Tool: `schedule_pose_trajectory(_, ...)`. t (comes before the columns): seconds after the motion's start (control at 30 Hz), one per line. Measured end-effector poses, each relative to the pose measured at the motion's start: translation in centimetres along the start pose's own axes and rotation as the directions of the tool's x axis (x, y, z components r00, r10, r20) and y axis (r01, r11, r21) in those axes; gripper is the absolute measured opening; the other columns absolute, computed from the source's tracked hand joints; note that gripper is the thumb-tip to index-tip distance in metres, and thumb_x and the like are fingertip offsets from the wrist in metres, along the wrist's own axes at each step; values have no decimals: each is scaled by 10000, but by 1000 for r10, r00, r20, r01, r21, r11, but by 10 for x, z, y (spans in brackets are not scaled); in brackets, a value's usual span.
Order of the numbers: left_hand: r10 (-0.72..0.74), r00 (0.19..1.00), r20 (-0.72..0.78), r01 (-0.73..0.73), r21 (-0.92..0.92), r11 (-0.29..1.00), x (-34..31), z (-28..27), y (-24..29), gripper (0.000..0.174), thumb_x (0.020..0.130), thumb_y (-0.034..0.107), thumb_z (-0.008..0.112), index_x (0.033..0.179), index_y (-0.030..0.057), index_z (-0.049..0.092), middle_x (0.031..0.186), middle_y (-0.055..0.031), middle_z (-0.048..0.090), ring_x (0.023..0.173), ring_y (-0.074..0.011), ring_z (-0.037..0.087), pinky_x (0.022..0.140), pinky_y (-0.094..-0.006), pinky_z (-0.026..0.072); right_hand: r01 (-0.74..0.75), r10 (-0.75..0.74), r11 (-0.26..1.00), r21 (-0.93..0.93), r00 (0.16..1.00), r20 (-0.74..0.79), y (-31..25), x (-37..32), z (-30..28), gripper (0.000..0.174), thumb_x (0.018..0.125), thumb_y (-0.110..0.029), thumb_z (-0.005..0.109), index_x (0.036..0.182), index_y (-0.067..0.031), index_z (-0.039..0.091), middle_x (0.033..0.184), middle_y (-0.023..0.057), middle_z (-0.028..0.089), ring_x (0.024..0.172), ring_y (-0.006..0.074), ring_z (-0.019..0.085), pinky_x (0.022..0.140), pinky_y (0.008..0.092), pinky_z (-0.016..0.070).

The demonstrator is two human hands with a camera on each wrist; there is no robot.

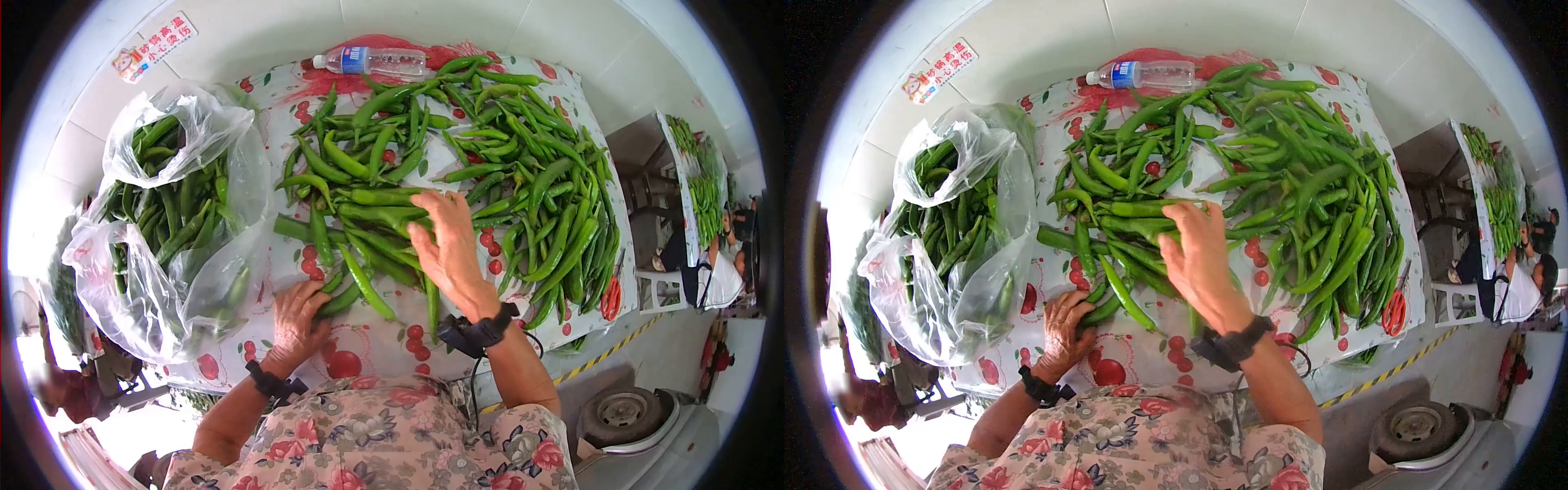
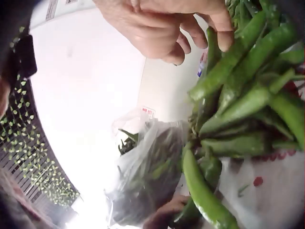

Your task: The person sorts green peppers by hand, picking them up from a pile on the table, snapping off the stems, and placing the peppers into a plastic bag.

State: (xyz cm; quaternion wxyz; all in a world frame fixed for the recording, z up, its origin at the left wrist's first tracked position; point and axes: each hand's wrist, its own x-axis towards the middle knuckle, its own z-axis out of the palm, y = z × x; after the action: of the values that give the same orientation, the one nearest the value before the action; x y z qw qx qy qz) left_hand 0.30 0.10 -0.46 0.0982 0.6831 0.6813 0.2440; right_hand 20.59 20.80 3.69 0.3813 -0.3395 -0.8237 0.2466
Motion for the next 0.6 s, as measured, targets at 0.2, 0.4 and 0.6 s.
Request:
schedule_pose_trajectory(0.2,4,1000,-4,-4,1,1000,-1,1,-1,521,601,47,690,1100,102,553,1229,-94,531,1174,-318,480,937,-475,356,-352,356,934,57,928,-105,40,11,-43,385,844,-77,621,1201,-6,494,1131,171,575,866,271,611,720,369,502)
schedule_pose_trajectory(0.4,9,1000,-2,-9,15,1000,-1,1,-1,523,592,52,692,1095,99,556,1231,-93,530,1174,-312,479,936,-472,356,-650,645,757,61,759,88,74,17,-32,398,873,-88,591,1252,-28,482,906,164,652,767,259,637,702,351,506)
schedule_pose_trajectory(0.6,5,1000,9,-5,21,1000,-1,0,-1,513,602,53,687,1095,96,553,1243,-92,525,1177,-315,477,935,-476,355,-346,343,938,11,933,106,63,-3,4,321,848,-88,577,1153,5,545,1082,222,607,1005,384,572,879,426,450)
